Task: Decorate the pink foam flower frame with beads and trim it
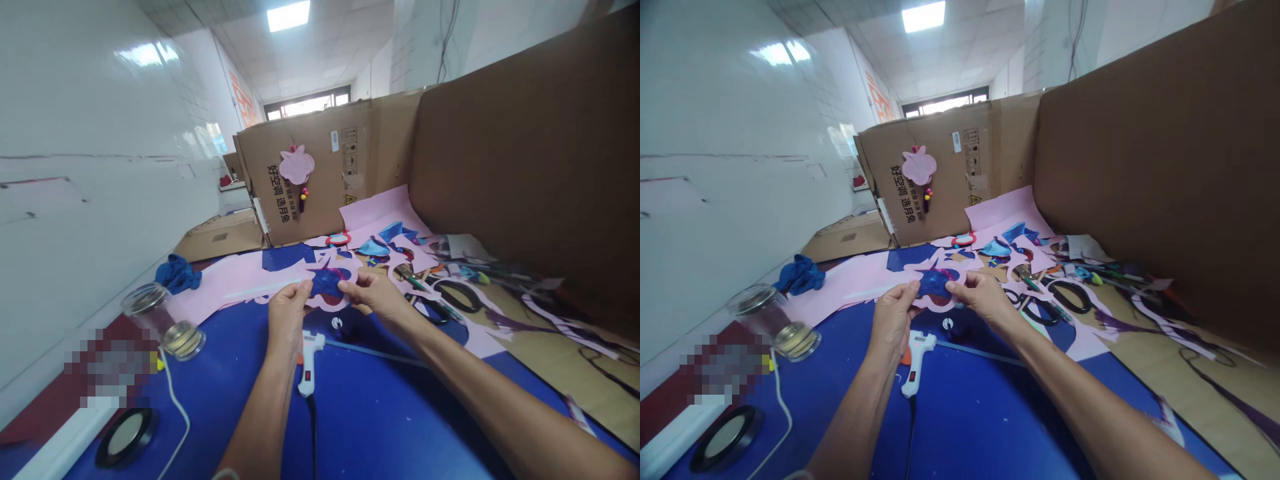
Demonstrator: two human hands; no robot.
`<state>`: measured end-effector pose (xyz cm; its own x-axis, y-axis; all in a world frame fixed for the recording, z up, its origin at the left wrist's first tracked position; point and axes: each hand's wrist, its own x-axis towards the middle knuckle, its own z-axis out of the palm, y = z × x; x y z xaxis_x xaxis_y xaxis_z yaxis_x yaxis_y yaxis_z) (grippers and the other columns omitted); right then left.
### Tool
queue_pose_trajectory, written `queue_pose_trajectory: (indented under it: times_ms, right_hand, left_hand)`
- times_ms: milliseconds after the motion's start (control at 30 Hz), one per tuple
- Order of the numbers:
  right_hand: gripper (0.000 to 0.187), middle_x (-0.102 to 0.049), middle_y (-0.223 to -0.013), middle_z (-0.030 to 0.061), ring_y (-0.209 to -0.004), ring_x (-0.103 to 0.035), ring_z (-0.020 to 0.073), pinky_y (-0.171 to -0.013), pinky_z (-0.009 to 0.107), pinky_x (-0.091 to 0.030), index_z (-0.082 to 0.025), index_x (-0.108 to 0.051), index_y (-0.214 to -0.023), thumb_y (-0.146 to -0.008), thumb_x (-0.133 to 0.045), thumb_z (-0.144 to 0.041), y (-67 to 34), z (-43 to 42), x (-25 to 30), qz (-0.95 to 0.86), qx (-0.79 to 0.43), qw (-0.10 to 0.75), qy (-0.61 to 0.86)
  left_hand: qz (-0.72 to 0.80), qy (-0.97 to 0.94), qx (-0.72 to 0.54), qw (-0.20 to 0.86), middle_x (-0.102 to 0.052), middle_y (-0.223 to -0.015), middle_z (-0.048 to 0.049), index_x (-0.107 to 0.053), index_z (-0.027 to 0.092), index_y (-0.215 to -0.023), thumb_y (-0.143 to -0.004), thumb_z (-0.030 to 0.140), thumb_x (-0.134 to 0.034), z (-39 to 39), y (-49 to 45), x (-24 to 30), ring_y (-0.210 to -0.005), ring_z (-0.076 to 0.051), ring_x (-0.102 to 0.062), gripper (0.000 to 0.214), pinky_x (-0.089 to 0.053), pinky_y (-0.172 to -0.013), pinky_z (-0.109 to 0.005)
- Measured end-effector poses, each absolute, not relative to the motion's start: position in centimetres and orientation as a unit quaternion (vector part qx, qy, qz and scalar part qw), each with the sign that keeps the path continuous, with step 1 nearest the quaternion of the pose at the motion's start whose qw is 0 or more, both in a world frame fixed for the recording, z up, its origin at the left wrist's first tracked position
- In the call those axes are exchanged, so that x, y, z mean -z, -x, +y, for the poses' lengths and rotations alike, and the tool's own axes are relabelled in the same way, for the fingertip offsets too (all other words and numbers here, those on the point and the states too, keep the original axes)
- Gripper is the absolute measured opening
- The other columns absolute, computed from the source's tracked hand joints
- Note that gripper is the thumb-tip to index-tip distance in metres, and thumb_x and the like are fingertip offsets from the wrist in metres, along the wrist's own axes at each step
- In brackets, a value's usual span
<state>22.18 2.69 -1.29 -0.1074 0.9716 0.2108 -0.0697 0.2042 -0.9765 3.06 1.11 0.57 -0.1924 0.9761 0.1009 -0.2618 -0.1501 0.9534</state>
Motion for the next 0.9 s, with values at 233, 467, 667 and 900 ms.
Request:
queue_pose_trajectory:
  times_ms: [233,467,667,900]
  right_hand:
    - [0.052,-0.060,-0.062,-0.0003,-0.059,-0.047,0.0137,-0.059,0.030,-0.037,-0.020,-0.065,-0.065,-0.072,-0.087,-0.066,-22.2,2.4,0.4,-0.552,-0.476,0.549,0.409]
    - [0.053,-0.061,-0.064,-0.0013,-0.061,-0.049,0.0138,-0.062,0.030,-0.039,-0.020,-0.064,-0.066,-0.069,-0.090,-0.066,-22.2,2.2,-0.2,-0.543,-0.487,0.556,0.399]
    - [0.053,-0.061,-0.064,-0.0016,-0.061,-0.049,0.0133,-0.063,0.030,-0.038,-0.019,-0.067,-0.068,-0.067,-0.091,-0.066,-22.3,2.0,-0.5,-0.546,-0.498,0.545,0.396]
    - [0.053,-0.065,-0.068,-0.0005,-0.065,-0.054,0.0150,-0.066,0.030,-0.042,-0.018,-0.070,-0.070,-0.065,-0.092,-0.066,-22.2,1.7,-1.0,-0.530,-0.491,0.560,0.406]
  left_hand:
    - [0.435,-0.401,-0.634,0.498,-0.070,-0.069,-0.0012,-0.078,0.016,-0.075,-0.054,0.056,-0.099,1.1,-3.3,-0.7,-0.063,-0.013,-0.061,0.050,-0.048,-0.058,-0.024]
    - [0.427,-0.429,-0.631,0.486,-0.065,-0.064,0.0007,-0.073,0.016,-0.069,-0.062,0.054,-0.096,1.3,-3.2,-0.3,-0.060,-0.011,-0.054,0.045,-0.041,-0.058,-0.023]
    - [0.415,-0.448,-0.634,0.474,-0.060,-0.061,0.0027,-0.065,0.017,-0.063,-0.069,0.054,-0.093,1.4,-3.0,0.2,-0.060,-0.011,-0.050,0.047,-0.040,-0.061,-0.024]
    - [0.392,-0.448,-0.616,0.515,-0.069,-0.068,-0.0005,-0.078,0.016,-0.079,-0.067,0.048,-0.094,1.1,-3.7,0.1,-0.063,-0.013,-0.056,0.038,-0.044,-0.064,-0.025]
